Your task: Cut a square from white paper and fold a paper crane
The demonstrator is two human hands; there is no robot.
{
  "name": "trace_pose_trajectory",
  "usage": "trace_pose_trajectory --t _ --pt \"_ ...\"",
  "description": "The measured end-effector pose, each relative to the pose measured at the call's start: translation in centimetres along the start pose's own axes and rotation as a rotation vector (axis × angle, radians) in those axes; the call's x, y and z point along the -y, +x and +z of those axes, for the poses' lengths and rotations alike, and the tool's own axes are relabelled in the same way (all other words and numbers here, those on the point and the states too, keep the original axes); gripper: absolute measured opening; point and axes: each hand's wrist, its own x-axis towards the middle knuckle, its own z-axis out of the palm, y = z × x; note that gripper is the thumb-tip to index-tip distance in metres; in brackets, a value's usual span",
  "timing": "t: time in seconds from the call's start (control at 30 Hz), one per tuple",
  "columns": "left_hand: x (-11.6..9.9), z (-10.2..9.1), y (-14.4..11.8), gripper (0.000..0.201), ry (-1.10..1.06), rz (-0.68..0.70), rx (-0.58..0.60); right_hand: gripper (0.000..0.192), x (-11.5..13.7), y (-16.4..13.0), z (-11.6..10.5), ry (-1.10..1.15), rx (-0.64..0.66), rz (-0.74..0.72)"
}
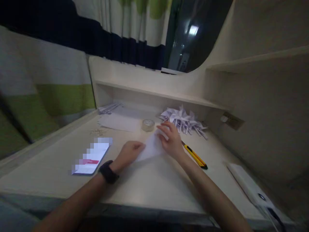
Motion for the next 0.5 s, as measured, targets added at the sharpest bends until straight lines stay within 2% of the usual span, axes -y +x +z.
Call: trace_pose_trajectory --t 0.07,0.13,0.2,0.27,0.3,0.37,0.43,0.5 --pt "-0.9 -0.1 0.1 0.037 -0.051 -0.062 -0.187 0.028 -0.9 -0.9 -1.2 -0.033 -0.272 0.209" --pt "-1.8 0.3 0.3 0.034 -0.181 -0.119 -0.313 0.039 -1.5 -1.7 -1.8 0.104 -0.382 0.451" --pt "-2.6 1.5 0.5 0.033 -0.385 -0.174 -0.354 0.045 -1.5 -2.4 -1.4 0.468 -0.296 0.773" --pt "-3.1 3.0 0.7 0.034 -0.663 -0.221 -0.313 0.041 -1.2 -3.0 -0.4 0.906 -0.063 1.039" --pt "-3.3 3.8 0.8 0.035 -0.788 -0.212 -0.263 0.039 -1.0 -3.2 0.1 1.055 -0.015 1.095" --pt "-3.3 4.8 0.9 0.040 -0.926 -0.218 -0.142 0.035 -0.8 -3.4 0.8 1.155 -0.089 1.118" --pt "-3.2 5.1 1.1 0.042 -0.932 -0.236 -0.032 0.035 -0.9 -3.5 1.0 1.120 -0.172 1.102" --pt "-2.8 4.5 1.8 0.042 -0.875 -0.232 0.007 0.036 -1.2 -3.6 0.6 1.066 -0.150 1.070"
